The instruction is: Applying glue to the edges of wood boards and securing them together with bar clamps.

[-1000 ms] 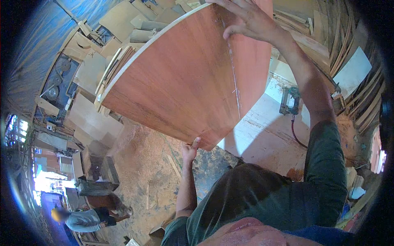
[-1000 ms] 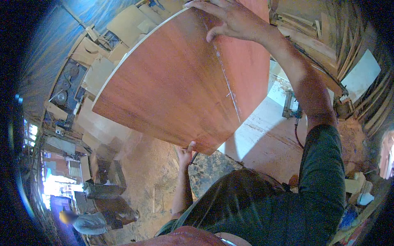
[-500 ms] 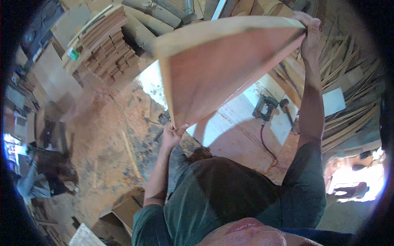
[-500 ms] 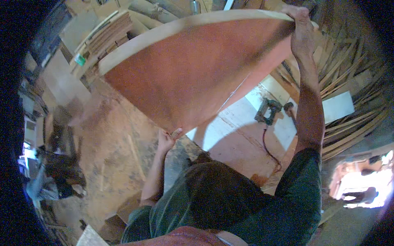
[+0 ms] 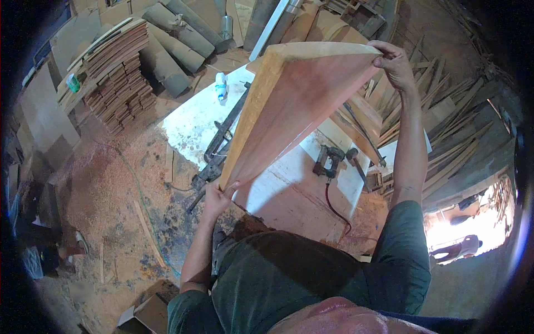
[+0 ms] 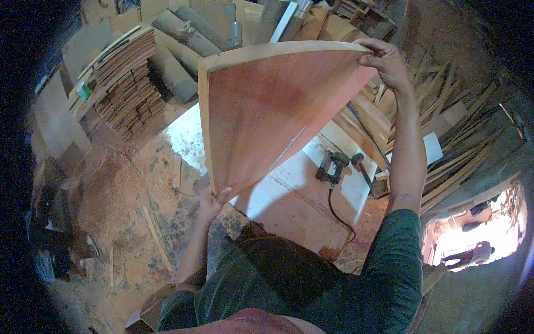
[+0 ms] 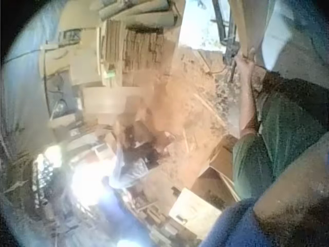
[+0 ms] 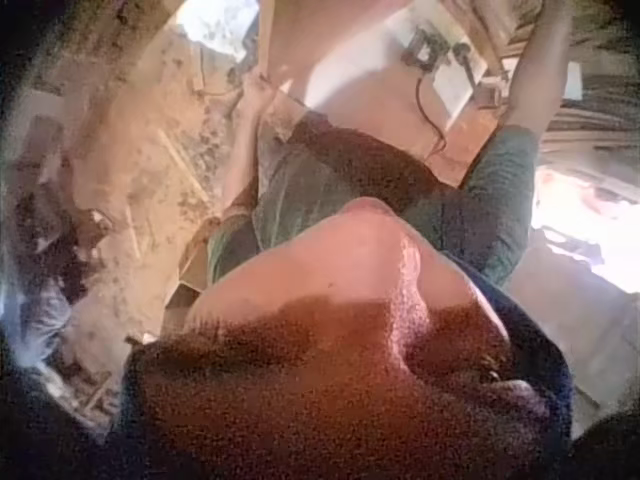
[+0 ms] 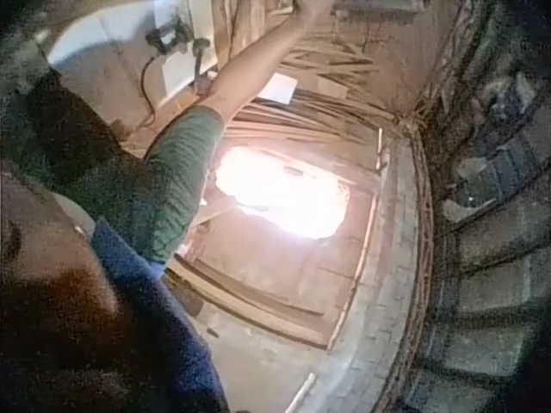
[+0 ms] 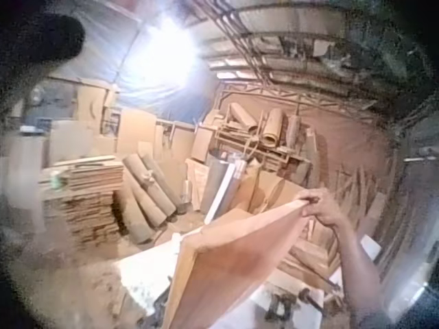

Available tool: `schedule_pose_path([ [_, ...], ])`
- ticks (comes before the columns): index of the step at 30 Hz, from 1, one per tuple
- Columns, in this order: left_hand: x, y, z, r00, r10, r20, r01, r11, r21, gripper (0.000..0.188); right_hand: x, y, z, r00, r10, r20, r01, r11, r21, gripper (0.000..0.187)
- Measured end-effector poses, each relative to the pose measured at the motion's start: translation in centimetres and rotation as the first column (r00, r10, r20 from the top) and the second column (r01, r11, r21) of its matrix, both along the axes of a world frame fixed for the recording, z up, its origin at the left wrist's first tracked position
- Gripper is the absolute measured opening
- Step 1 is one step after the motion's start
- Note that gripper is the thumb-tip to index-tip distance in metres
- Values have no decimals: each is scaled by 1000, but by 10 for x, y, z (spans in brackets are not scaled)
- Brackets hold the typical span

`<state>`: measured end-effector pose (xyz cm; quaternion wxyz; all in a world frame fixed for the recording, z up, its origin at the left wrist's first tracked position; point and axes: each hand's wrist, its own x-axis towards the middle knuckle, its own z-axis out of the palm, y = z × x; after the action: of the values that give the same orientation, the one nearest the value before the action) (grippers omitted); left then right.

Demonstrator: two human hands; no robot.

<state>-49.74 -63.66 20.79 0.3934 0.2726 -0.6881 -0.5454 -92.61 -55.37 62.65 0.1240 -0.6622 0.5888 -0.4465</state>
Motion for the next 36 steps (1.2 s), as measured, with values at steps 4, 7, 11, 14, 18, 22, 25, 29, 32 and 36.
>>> schedule_pose_path([
  [4, 3, 3, 8, 1000, 0, 6, 0, 995, 104, 32, -11, -8, -1, 998, -38, -49, 39, 999, 22, 54],
  [7, 13, 0, 36, 957, 4, 289, 1, 1000, -19, 32, -11, -2, 5, 995, 28, -95, -25, 999, 38, 59],
  [11, 11, -5, 38, 989, -13, 148, 18, 999, -31, 34, 5, 7, 10, 984, 65, 166, -72, 997, 35, 73],
  [14, 7, -12, 13, 999, -26, 32, 27, 999, -43, 35, 37, -2, -7, 972, -149, 183, 148, 989, 19, 60],
  [18, 9, -12, -1, 998, -58, -8, 56, 984, -171, 56, 36, 4, -16, 902, -258, 346, 337, 922, -189, 69],
  [22, 14, -14, 8, 988, -149, -41, 139, 972, -189, 59, -60, 52, 35, 924, -195, 330, 172, 980, 99, 72],
  [25, 16, -12, 0, 975, -203, -90, 186, 968, -166, 61, -62, 64, 35, 938, -96, 333, 55, 990, 131, 68],
  [29, 17, -19, -11, 948, -306, -92, 285, 940, -186, 62, -53, 76, 37, 956, -155, 251, 125, 983, 132, 67],
  [32, 24, -49, 10, 891, -454, 8, 447, 874, -192, 65, -20, 75, 20, 828, -357, 432, 398, 917, -6, 67],
  [36, 5, -79, 54, 632, -715, -300, 752, 659, 14, 75, -22, 79, 22, 896, -297, 331, 317, 948, -7, 66],
])
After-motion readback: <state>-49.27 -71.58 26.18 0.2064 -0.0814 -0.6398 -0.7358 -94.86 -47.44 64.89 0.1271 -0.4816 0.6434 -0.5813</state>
